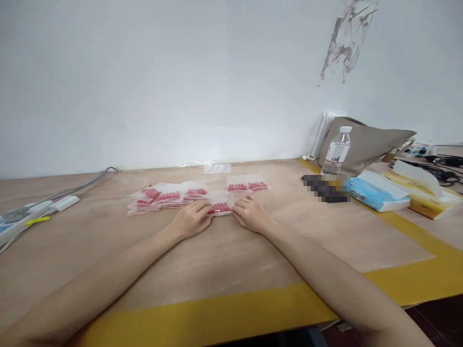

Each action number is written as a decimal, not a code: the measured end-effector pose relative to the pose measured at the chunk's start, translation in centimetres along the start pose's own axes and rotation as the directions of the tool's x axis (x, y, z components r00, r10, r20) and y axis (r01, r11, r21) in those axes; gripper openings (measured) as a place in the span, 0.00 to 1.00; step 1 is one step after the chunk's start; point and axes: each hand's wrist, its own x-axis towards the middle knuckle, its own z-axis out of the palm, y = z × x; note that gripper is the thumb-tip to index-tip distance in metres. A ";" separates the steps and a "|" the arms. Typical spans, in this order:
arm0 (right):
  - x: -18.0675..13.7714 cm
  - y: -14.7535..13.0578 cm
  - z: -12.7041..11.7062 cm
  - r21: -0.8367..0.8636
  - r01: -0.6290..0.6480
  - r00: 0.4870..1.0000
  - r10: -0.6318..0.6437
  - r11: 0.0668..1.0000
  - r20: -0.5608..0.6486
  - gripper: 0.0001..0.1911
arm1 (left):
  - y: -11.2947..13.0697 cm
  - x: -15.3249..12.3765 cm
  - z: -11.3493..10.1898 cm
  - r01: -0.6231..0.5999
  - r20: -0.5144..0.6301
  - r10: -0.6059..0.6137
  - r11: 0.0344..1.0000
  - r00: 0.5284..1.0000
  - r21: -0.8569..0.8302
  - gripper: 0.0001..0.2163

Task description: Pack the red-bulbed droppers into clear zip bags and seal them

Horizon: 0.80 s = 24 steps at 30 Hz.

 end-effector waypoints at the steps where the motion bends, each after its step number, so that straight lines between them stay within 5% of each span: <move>1: 0.1 -0.1 0.0 -0.006 -0.003 1.000 0.003 1.000 -0.004 0.14 | 0.3 0.4 0.1 0.002 -0.010 -0.003 0.999 1.000 -0.034 0.08; 10: 0.5 -0.7 0.1 -0.033 0.037 0.996 -0.040 0.999 -0.083 0.12 | 1.0 2.5 2.7 -0.151 -0.137 0.149 0.988 0.979 -0.004 0.09; 15: 0.5 -0.7 0.3 -0.062 0.074 0.985 -0.083 0.995 -0.150 0.10 | 0.9 2.4 2.7 -0.186 -0.234 0.187 0.982 0.954 0.028 0.07; 24: 0.4 -0.9 -0.1 -0.095 0.078 0.984 -0.092 0.992 -0.152 0.09 | 0.9 2.4 1.7 -0.249 -0.218 0.267 0.962 0.939 0.109 0.07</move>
